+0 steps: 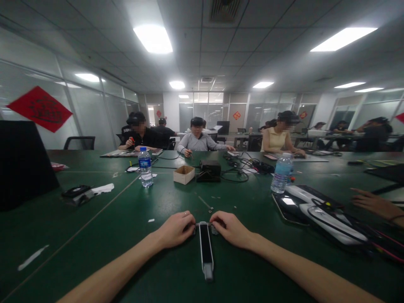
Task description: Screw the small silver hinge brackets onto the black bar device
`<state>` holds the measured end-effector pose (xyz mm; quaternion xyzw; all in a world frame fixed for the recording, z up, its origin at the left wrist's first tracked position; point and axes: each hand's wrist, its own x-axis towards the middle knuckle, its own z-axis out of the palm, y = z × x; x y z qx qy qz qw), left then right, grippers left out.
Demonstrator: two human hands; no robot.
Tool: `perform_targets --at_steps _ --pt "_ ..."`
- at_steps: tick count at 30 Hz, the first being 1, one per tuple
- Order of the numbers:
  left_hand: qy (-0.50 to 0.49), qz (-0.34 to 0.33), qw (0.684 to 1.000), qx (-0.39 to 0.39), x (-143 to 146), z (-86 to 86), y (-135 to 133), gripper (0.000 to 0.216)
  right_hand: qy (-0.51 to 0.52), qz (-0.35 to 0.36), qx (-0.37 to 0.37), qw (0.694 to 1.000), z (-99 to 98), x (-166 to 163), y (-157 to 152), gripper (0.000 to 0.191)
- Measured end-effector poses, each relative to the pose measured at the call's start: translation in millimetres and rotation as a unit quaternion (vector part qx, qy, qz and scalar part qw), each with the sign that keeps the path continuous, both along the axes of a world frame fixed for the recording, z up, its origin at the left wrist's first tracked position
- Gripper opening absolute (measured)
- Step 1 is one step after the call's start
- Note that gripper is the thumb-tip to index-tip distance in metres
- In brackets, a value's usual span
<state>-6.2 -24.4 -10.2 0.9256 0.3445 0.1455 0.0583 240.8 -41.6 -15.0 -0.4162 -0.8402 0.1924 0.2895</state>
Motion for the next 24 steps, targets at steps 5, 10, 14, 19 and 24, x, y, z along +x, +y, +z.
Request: perform_targets --at_steps 5,10,14,19,24 --pt "-0.006 -0.004 1.000 0.007 0.0 -1.6 0.7 0.011 0.017 0.023 -0.004 1.000 -2.5 0.8 0.7 0.015" --pt "-0.012 -0.008 1.000 0.009 -0.1 -2.3 0.8 0.013 0.024 0.021 0.021 0.999 -6.5 0.6 3.1 0.013" --pt "-0.012 -0.009 1.000 0.003 -0.1 -1.2 0.2 0.013 0.018 0.022 0.022 0.999 -6.0 1.3 3.9 0.013" --pt "-0.009 0.000 1.000 -0.001 0.6 0.0 -0.7 0.011 0.007 0.025 0.017 0.999 -4.4 1.1 3.2 0.013" --pt "-0.007 -0.003 1.000 0.000 1.0 -0.3 -0.4 0.012 -0.011 0.036 0.042 0.998 -6.3 2.1 4.9 0.014"
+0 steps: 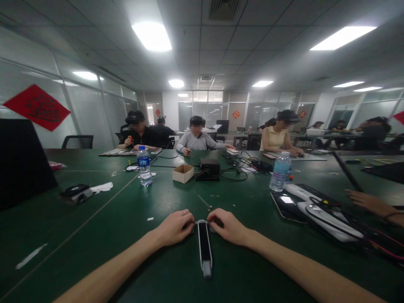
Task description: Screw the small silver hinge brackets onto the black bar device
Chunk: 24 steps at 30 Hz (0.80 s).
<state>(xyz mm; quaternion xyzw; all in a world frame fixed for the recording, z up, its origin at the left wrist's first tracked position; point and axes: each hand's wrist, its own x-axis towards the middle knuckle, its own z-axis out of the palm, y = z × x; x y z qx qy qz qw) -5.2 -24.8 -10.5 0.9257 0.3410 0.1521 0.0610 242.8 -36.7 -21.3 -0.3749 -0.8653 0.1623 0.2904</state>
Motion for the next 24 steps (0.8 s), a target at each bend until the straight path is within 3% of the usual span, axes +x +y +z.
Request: perform_targets --at_steps 5,9,13,24 --pt "-0.001 0.000 1.000 0.012 1 0.3 0 0.011 -0.035 -0.034 0.061 0.997 -1.7 7 12 0.027" --pt "-0.001 0.000 1.000 0.014 1 0.6 0 0.011 -0.081 -0.081 0.066 0.991 -3.5 13 24 0.042" --pt "-0.002 0.002 1.000 0.012 1 0.0 0 0.011 -0.116 -0.068 0.046 0.990 -3.8 13 27 0.037" --pt "-0.006 -0.002 1.000 0.007 0 0.7 -1 0.011 -0.093 -0.086 0.050 0.991 -4.7 12 25 0.025"
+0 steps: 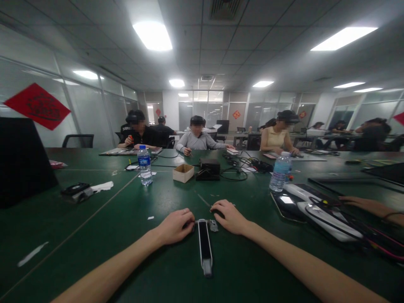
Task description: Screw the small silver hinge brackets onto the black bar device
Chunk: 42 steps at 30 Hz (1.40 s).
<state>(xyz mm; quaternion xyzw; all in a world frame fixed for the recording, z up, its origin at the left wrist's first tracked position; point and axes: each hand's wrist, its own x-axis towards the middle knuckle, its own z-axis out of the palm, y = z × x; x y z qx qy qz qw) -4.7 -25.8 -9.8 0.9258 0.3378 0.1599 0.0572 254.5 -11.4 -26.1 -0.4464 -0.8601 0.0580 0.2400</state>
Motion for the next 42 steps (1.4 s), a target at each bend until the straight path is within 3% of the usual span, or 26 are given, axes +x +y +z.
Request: perform_targets --at_steps 5,12,21,35,42 --pt "-0.002 -0.004 1.000 0.003 0 -1.3 1 0.011 0.009 -0.011 0.010 1.000 -0.8 0 0 0.014" --pt "-0.002 -0.004 1.000 0.006 1 -0.7 1 0.011 0.004 0.014 0.015 1.000 -1.4 2 0 0.018" --pt "-0.001 -0.001 1.000 0.005 1 -3.0 2 0.012 0.013 -0.015 0.017 1.000 -6.7 2 4 0.004" --pt "0.021 0.026 0.999 0.019 2 2.6 -1 0.014 0.016 -0.026 0.018 0.999 -1.2 0 -1 0.019" --pt "-0.021 0.049 0.998 0.044 4 4.1 -4 0.016 0.010 -0.013 0.030 0.999 4.5 -3 -8 0.020"
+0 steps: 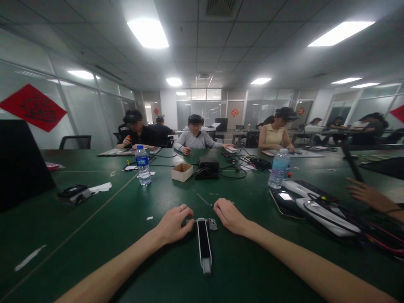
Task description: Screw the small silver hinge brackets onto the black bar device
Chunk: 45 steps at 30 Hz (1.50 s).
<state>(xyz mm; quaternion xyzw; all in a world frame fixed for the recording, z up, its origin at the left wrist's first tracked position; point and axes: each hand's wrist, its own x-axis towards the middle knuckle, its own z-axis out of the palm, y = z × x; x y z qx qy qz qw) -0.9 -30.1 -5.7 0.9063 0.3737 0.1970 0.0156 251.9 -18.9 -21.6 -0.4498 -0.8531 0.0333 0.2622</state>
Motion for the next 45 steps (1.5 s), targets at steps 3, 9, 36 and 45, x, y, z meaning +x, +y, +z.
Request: perform_targets --at_steps 3,9,36,45 --pt "-0.017 -0.001 1.000 0.016 2 1.4 -2 0.017 -0.011 0.017 0.012 1.000 2.0 -2 -3 0.020" --pt "-0.032 -0.030 0.998 0.042 2 -1.1 -4 0.015 0.042 0.085 0.074 0.993 1.3 -8 -14 0.018" --pt "0.075 -0.096 0.990 0.069 -17 10.8 13 0.018 0.054 0.071 0.048 0.995 2.9 -12 -19 0.012" --pt "0.062 -0.090 0.994 0.011 -16 3.0 15 0.015 -0.004 0.072 -0.021 0.997 9.1 -12 -19 0.006"
